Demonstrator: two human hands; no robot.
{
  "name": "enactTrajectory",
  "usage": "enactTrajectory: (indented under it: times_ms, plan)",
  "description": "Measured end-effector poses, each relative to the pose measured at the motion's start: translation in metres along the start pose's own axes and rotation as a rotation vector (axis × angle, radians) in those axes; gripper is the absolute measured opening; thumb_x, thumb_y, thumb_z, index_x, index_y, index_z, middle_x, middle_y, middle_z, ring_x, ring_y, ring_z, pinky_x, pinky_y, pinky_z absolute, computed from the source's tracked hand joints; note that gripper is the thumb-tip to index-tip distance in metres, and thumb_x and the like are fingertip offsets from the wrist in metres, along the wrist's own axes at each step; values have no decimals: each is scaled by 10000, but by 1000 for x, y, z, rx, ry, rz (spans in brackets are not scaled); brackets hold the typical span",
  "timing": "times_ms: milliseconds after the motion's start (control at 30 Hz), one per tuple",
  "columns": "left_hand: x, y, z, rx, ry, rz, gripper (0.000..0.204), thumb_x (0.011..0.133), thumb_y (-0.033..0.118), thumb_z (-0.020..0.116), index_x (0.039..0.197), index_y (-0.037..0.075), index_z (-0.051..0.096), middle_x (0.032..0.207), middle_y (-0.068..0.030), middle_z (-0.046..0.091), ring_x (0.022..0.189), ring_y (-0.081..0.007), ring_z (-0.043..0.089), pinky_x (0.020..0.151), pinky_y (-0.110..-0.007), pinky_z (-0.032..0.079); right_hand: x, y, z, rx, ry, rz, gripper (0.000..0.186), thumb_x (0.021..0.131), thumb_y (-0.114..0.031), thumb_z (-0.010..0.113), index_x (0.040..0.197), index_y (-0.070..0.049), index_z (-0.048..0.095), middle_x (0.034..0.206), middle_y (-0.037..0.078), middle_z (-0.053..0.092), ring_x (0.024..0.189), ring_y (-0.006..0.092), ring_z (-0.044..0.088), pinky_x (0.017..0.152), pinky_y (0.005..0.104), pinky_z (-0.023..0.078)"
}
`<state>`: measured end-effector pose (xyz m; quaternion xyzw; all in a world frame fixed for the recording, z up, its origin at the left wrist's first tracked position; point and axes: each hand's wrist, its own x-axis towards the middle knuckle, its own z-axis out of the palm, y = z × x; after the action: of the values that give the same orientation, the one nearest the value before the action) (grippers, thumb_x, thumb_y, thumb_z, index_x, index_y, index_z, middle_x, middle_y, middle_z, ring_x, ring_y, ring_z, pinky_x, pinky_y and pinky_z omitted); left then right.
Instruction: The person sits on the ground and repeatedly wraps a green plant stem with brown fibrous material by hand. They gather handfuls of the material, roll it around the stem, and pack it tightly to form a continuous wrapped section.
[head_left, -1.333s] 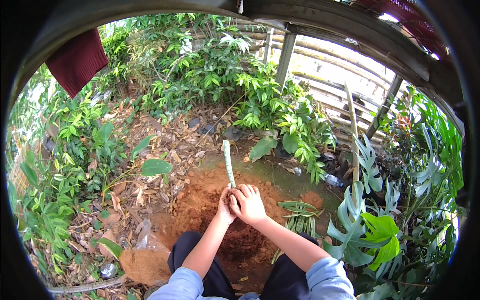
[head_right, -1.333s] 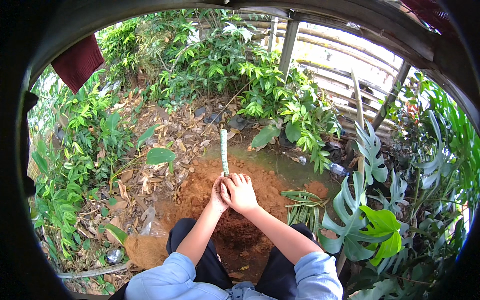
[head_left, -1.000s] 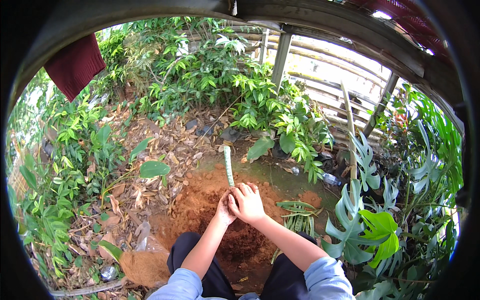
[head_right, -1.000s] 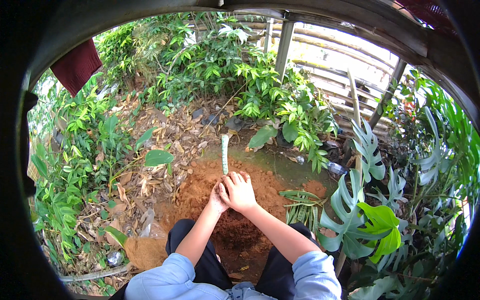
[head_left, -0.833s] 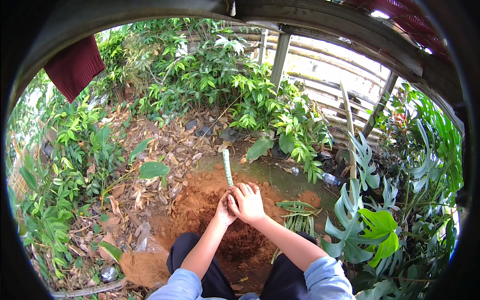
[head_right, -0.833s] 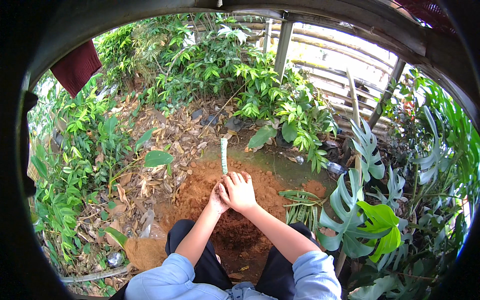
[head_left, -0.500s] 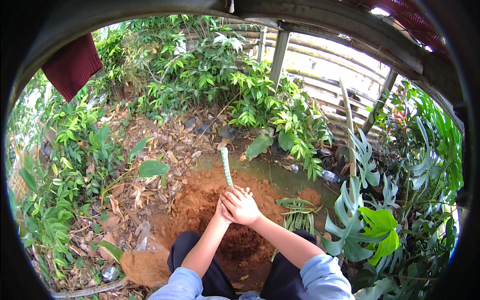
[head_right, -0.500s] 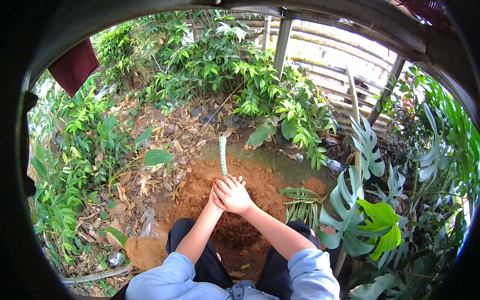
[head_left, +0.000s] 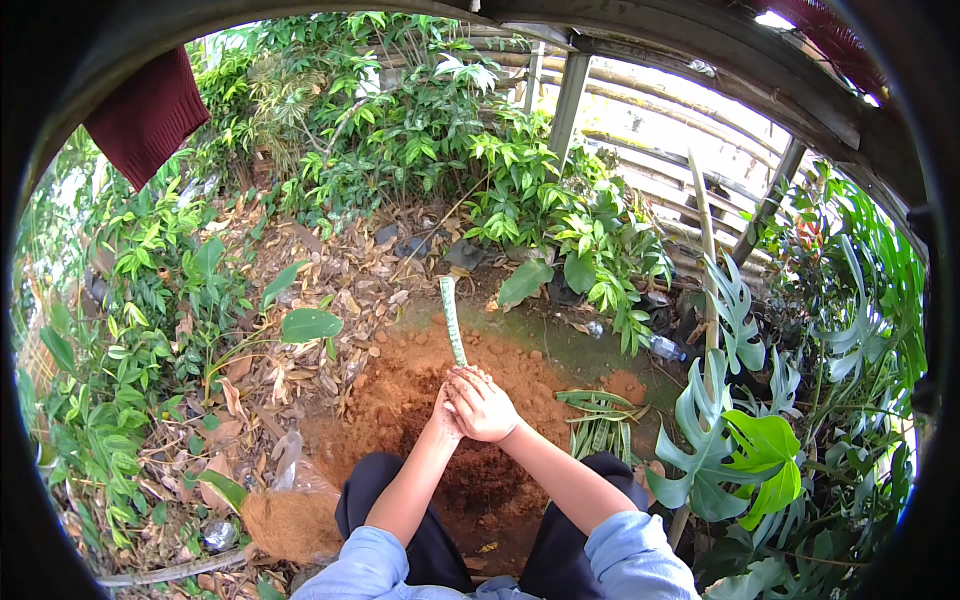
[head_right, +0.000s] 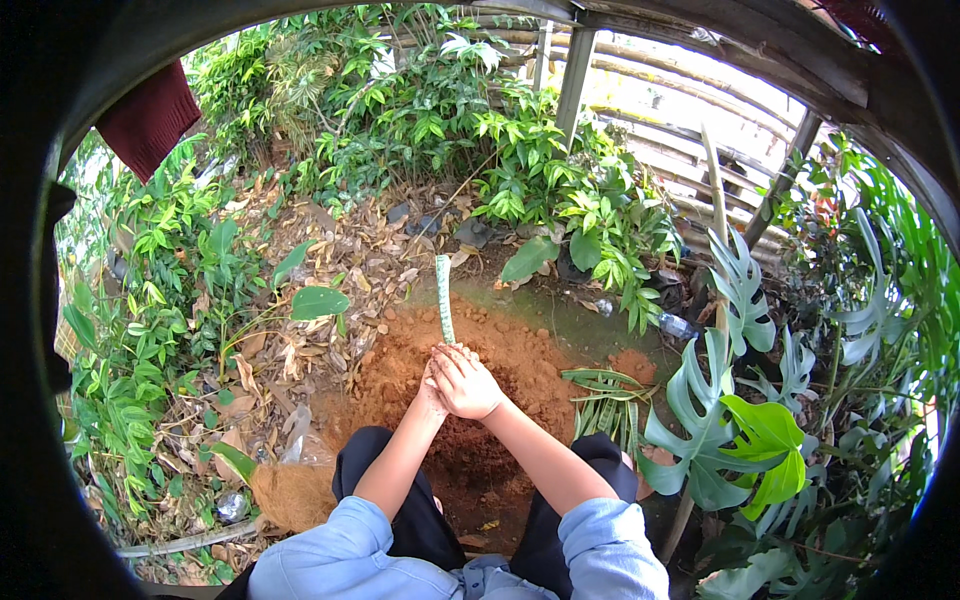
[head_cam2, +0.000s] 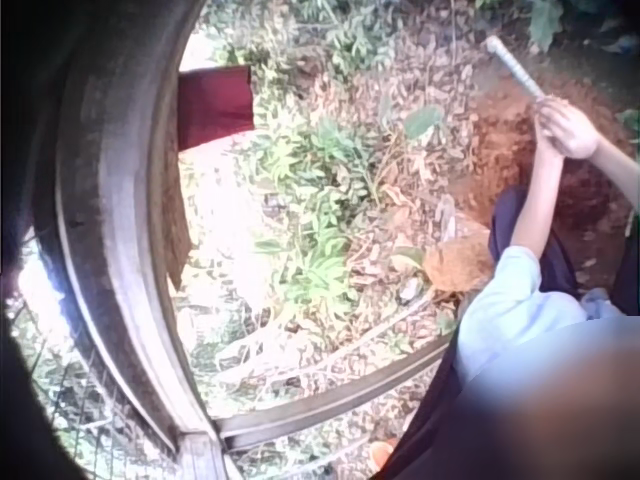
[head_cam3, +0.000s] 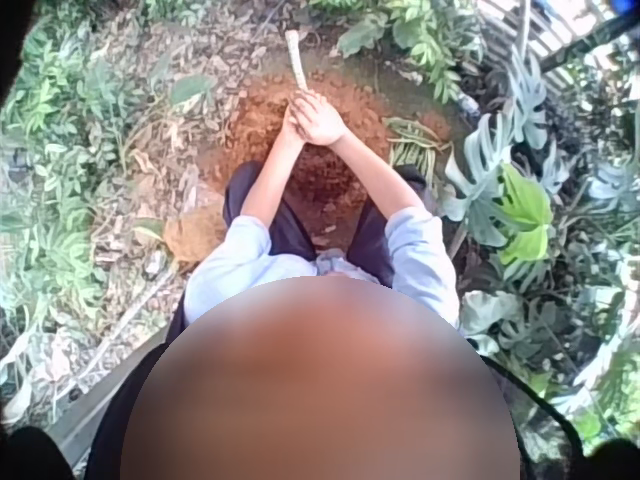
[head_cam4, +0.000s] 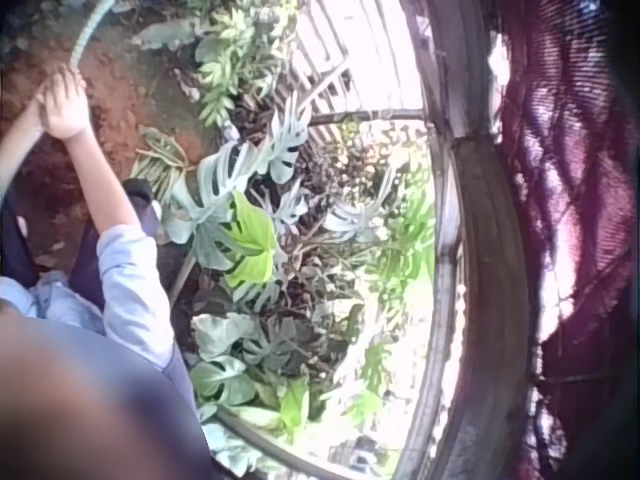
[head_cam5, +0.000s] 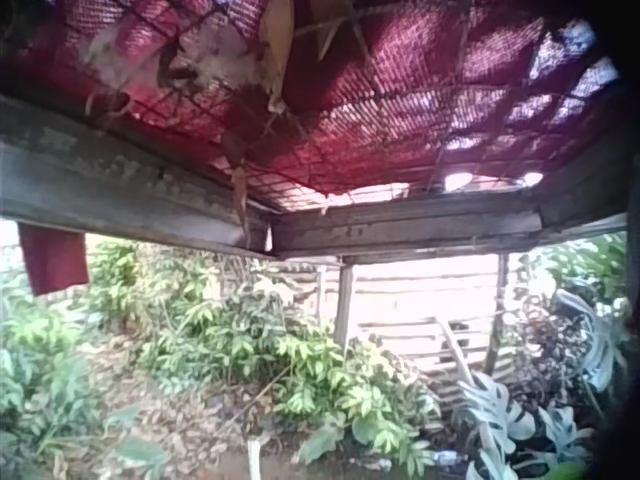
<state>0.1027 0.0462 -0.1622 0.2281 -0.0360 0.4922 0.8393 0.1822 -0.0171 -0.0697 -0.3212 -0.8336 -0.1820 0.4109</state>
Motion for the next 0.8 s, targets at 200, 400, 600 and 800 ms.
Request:
enactTrajectory:
  times_ms: [200,400,600,800]
  plan:
    - [-6,-4,9,-7,129,89,368,937,396,353,1092,106,518,1088,-48,576,1014,-184,545,899,-350,447,19,-5,-16,-28,-190,58,375,817,-257,555,1063,23,593,1212,217,512,1206,332,446,1045,474,289]
    - [4,-18,-1,-271,-288,42,385,920,405,399,1132,105,518,1142,-52,528,1119,-221,463,963,-412,369,21,-9,-20,-58,-109,11,368,747,-253,574,1031,-23,621,1171,185,539,1150,343,485,1000,491,341]
    - [-6,-6,-7,-160,-175,-84,404,923,421,373,1133,111,522,1121,-39,522,1123,-229,444,971,-414,342,5,1,-2,-58,-5,-42,361,646,-171,599,940,37,626,1014,186,595,995,339,573,879,451,453]
    - [-4,0,3,-8,17,-28,362,934,372,349,925,97,583,872,-47,623,909,-190,583,824,-344,478,-2,3,10,-55,34,-64,359,641,-159,601,930,54,620,998,196,594,953,333,584,842,431,467]
